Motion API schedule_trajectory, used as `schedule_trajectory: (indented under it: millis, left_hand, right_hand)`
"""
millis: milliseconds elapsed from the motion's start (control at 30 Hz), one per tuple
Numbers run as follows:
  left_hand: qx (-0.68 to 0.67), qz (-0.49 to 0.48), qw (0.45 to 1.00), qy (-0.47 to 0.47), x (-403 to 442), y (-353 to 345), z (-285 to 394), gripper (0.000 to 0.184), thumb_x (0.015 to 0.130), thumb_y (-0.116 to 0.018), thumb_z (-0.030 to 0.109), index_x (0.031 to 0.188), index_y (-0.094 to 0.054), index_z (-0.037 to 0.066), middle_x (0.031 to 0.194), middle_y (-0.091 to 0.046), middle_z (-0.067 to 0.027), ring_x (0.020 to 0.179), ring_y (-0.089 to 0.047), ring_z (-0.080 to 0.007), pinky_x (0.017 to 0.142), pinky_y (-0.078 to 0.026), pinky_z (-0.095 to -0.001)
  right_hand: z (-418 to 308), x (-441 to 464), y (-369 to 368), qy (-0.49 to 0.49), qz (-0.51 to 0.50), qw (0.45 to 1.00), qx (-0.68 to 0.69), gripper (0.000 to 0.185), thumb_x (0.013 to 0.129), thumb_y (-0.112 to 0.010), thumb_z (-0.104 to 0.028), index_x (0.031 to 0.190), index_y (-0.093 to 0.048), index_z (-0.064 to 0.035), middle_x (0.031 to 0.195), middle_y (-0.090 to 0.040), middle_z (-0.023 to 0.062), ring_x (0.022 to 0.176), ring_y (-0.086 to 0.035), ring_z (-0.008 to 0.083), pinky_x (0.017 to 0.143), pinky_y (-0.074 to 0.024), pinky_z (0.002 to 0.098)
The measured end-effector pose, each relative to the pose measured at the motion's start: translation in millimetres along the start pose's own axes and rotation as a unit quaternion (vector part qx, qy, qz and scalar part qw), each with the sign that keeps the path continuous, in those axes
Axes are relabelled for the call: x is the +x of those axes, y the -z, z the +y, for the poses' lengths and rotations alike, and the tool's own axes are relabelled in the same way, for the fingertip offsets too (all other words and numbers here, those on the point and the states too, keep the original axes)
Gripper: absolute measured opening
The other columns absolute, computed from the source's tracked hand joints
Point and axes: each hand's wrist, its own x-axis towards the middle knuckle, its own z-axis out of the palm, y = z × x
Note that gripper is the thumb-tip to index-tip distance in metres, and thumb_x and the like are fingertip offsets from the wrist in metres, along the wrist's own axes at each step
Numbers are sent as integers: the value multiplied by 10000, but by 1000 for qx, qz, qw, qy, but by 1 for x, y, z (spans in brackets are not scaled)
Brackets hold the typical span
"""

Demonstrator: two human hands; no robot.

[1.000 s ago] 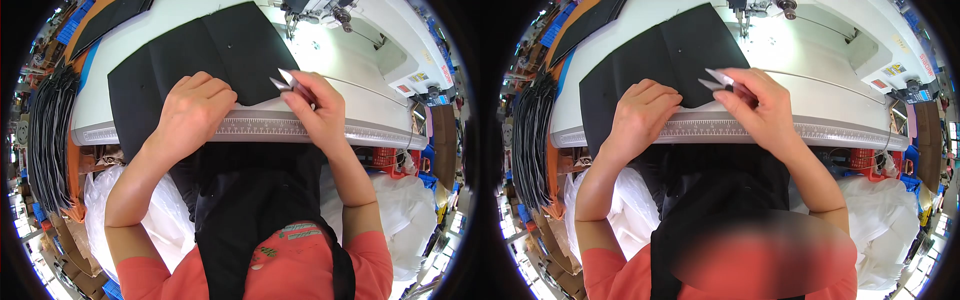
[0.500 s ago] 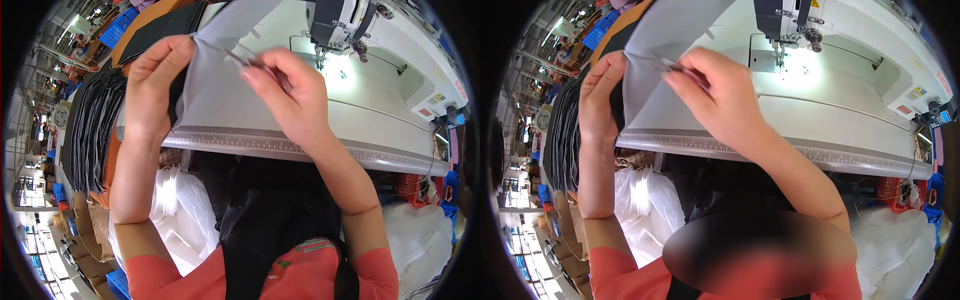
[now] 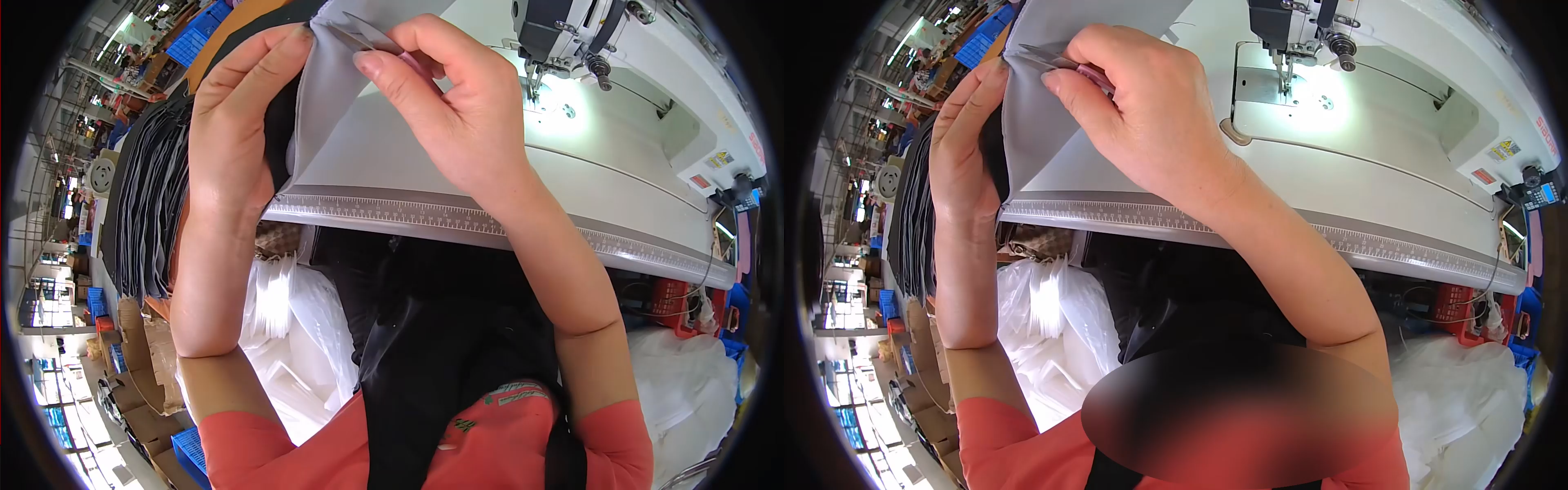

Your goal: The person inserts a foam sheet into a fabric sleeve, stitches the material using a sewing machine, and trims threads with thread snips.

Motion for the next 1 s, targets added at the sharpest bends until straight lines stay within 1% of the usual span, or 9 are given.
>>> schedule_trajectory:
  millis: [133, 267, 467, 600, 633, 767, 800, 933, 1000]
  left_hand:
    - [-11, -9, 1000, 6, -2, 2, 0, 169, 959, -660, 119, 1067, -736, 13, 943, -729, -43, 828, -637, -88, 764, -468, -179]
    - [42, 7, 999, -10, -4, 0, -2, 223, 993, -601, 138, 1156, -694, 17, 999, -727, -46, 815, -631, -73, 743, -451, -166]
    - [-5, -24, 1000, -10, -3, 2, -2, 180, 956, -669, 120, 1079, -735, 6, 950, -735, -48, 851, -646, -93, 788, -477, -185]
    - [20, -4, 1000, -17, -2, 2, -7, 187, 947, -686, 118, 1086, -738, 4, 957, -739, -48, 868, -652, -91, 800, -484, -187]
    - [19, -3, 1000, -17, -2, 2, -9, 187, 947, -686, 118, 1086, -738, 4, 957, -739, -48, 868, -652, -91, 800, -484, -187]
    - [27, 18, 999, -14, -1, 3, -18, 195, 937, -701, 114, 1092, -740, 2, 960, -743, -46, 879, -655, -88, 815, -491, -190]
    - [26, 17, 999, -14, -1, 2, -19, 195, 937, -701, 114, 1092, -740, 2, 960, -743, -46, 879, -655, -88, 815, -491, -190]
    - [33, 6, 999, -15, 0, 1, -20, 204, 933, -707, 113, 1099, -740, 0, 965, -746, -46, 882, -659, -88, 820, -494, -190]
    - [34, 8, 999, -11, -1, 1, -20, 204, 933, -707, 112, 1100, -739, -1, 965, -746, -47, 881, -659, -89, 820, -494, -190]
  right_hand:
    - [-1, 0, -1, 5, 8, 1000, -9, 117, 816, -709, -66, 774, -609, -21, 628, -574, 27, 489, -446, 156, 477, -354, 277]
    - [-2, 1, -2, -46, -14, 998, -30, 117, 812, -711, -52, 771, -605, -24, 624, -565, 26, 487, -432, 154, 477, -351, 277]
    - [-9, -4, -5, -35, 36, 999, -15, 117, 810, -709, -38, 772, -599, -28, 623, -555, 24, 496, -426, 152, 484, -350, 275]
    - [-20, -9, -4, -89, 49, 986, 132, 33, 926, -624, -39, 894, -625, -32, 730, -583, 60, 631, -497, 184, 618, -406, 273]
    - [-20, -8, -2, -90, 48, 986, 132, 33, 926, -624, -39, 894, -625, -32, 730, -583, 60, 631, -497, 184, 618, -406, 273]
    - [-13, -1, 12, 8, 28, 999, 13, 114, 810, -702, -30, 773, -594, -32, 624, -546, 22, 510, -424, 154, 493, -352, 278]
    - [-12, -2, 13, 8, 28, 1000, 12, 114, 810, -702, -30, 773, -594, -32, 624, -546, 22, 510, -424, 154, 493, -352, 278]
    - [-2, -12, 12, -8, -29, 997, -69, 106, 888, -714, -71, 840, -624, -41, 675, -545, -34, 599, -428, 73, 563, -351, 199]
    - [-1, -12, 12, -9, -28, 997, -69, 106, 888, -713, -68, 839, -623, -41, 675, -544, -34, 600, -428, 73, 564, -351, 198]
